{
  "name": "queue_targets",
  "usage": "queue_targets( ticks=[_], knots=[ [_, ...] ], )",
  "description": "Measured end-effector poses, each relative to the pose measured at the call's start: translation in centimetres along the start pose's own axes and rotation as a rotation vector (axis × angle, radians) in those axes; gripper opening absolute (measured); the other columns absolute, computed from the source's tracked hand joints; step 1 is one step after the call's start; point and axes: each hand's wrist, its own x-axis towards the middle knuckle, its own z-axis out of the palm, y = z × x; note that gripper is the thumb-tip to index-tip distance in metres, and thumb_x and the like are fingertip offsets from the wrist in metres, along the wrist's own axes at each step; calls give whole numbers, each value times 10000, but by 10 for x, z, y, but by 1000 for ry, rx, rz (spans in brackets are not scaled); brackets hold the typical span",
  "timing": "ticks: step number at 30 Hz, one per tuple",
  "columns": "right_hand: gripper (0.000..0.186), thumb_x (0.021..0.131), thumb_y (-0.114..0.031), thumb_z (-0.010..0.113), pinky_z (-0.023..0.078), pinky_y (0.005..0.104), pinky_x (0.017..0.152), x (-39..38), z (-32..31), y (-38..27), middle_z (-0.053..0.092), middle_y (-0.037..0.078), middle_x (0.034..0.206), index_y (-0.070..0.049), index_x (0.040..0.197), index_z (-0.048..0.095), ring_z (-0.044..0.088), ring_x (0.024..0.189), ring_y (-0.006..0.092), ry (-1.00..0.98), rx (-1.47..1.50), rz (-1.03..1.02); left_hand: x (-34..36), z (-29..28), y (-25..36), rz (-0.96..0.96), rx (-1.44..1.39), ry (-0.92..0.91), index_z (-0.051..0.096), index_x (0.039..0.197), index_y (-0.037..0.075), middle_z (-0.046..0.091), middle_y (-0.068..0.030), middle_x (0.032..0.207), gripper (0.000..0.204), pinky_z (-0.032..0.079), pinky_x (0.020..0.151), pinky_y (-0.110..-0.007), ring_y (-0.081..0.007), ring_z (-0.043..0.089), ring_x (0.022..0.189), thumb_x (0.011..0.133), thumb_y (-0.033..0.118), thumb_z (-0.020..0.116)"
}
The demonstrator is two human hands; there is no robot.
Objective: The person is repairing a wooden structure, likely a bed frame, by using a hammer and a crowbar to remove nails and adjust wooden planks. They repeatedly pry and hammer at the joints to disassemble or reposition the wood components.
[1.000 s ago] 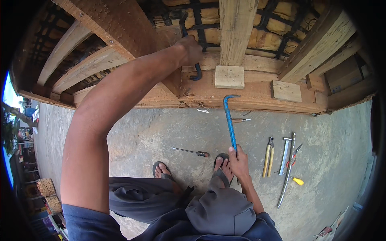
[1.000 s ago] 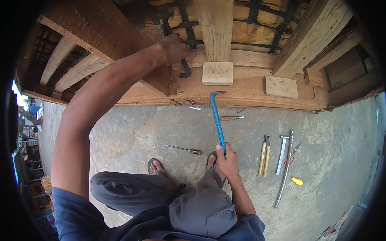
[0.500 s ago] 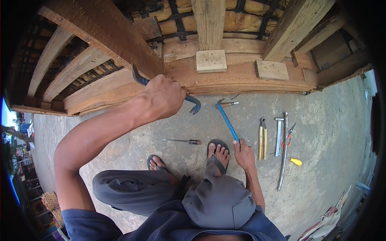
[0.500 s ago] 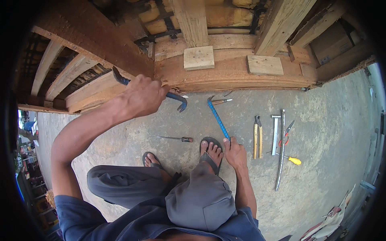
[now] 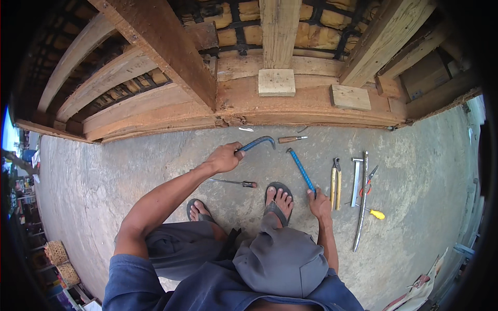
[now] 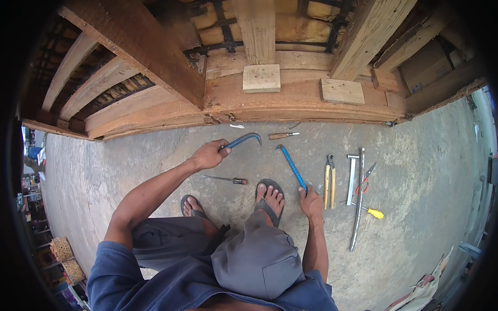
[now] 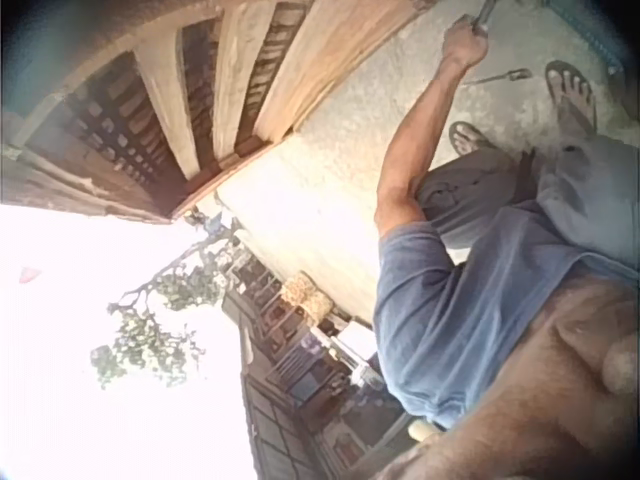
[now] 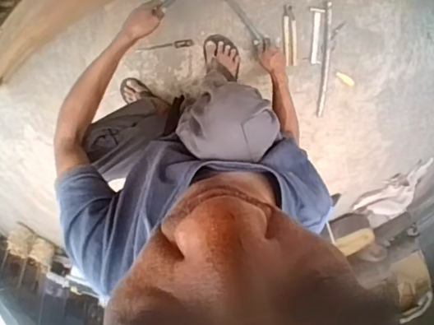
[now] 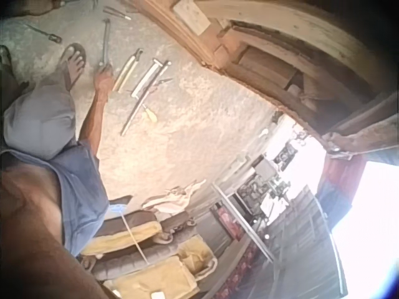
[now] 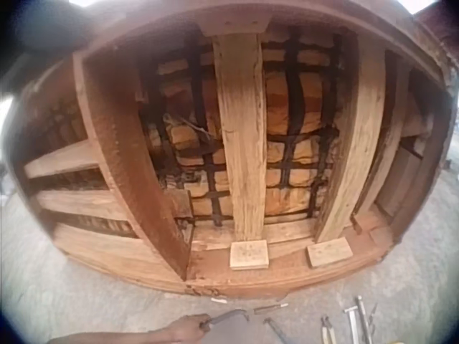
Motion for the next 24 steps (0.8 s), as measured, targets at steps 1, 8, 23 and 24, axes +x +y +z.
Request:
queue_targets(
  ticks=[1,8,23,24],
  knots=[
    [443,979,-468,579,536,571,801,2,5,3,703,304,925,-45,1077,665,680,925,511,2,25,-11,3,-5,6,-10,-94,32,638,1171,68,696,-169,956,323,521,795,-468,-319,679,899,1018,337,547],
    [420,950,-441,638,535,541,797,4,7,6,713,276,931,-32,1041,674,692,911,481,-1,120,-7,-15,-47,60,-246,-1208,37,521,1108,81,418,21,725,294,296,481,-243,-76,350,561,1114,315,345],
    [752,815,-245,781,483,510,965,30,-23,37,593,260,1180,-58,1449,421,571,1136,464,314,-125,109,-39,-55,24,-436,-1183,61,504,1102,56,445,-4,734,215,335,473,-287,-106,393,547,1059,251,424],
    [736,817,-221,767,482,513,965,36,-29,50,591,269,1176,-49,1445,425,571,1134,469,250,-89,69,-46,-65,25,-417,-1126,38,508,1109,53,445,-4,735,216,335,472,-287,-105,395,546,1057,248,430]
  ],
)
